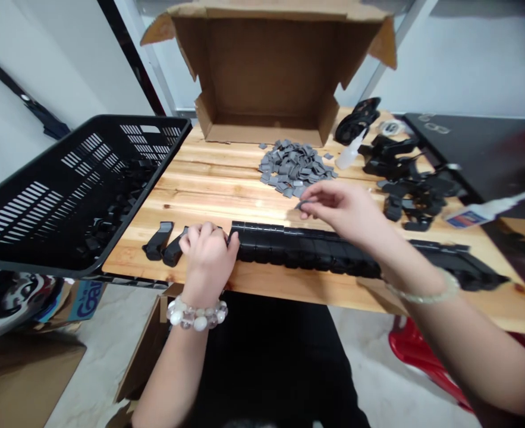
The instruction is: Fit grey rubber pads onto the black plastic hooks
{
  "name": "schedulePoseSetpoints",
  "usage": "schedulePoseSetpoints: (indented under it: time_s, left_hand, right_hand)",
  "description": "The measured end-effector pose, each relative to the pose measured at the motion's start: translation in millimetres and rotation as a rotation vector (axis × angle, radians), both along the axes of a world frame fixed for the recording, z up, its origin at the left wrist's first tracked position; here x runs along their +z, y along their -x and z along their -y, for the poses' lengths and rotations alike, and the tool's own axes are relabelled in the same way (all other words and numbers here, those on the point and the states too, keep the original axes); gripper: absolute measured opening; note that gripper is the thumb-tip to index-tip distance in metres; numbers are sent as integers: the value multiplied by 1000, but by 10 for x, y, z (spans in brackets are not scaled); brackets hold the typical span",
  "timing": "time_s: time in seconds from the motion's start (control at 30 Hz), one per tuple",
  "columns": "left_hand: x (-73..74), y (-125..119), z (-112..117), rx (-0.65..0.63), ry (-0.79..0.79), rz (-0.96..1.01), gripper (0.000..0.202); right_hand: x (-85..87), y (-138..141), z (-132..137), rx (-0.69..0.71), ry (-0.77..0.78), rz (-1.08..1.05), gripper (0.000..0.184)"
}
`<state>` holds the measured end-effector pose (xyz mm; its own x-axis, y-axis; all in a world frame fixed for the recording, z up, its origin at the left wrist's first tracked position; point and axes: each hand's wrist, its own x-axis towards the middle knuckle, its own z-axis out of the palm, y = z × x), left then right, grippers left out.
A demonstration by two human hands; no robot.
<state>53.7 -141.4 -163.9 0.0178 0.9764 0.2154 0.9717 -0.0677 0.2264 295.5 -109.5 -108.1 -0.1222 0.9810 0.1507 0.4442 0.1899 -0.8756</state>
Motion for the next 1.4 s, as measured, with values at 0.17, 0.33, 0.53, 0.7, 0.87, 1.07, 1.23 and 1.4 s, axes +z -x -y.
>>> schedulePoseSetpoints:
  time_s: [0.17, 0.33, 0.53, 0.7, 0.87, 1.07, 1.23, 1.4]
  left_hand:
    - [95, 4, 67, 23, -149, 152, 21]
    - [369, -148, 423, -144, -91, 976, 19]
    - [448, -414, 819, -219, 259, 1440, 15]
    - [407, -489, 851, -231, 259, 1331, 15]
    - [393, -522, 846, -216, 238, 1330, 16]
    - [356, -505, 892, -239, 170, 1387, 13]
    - [311, -503, 926, -270, 124, 1487, 16]
    - [262, -498, 961, -332, 218, 1655, 15]
  right_hand:
    - [2, 179, 542, 31, 45, -278, 4]
    - [-97, 282, 880, -6, -6, -428, 10]
    - [-212, 397, 1161, -91, -110, -466, 23]
    - [-277, 416, 1244, -88, -107, -435, 25]
    - [-271, 412, 1260, -117, -122, -473, 31]
    - [-221, 401, 1302, -208, -217, -461, 46]
    - [-221, 373, 1320, -184, -178, -407, 40]
    - [-165, 347, 1304, 20, -174, -454, 33]
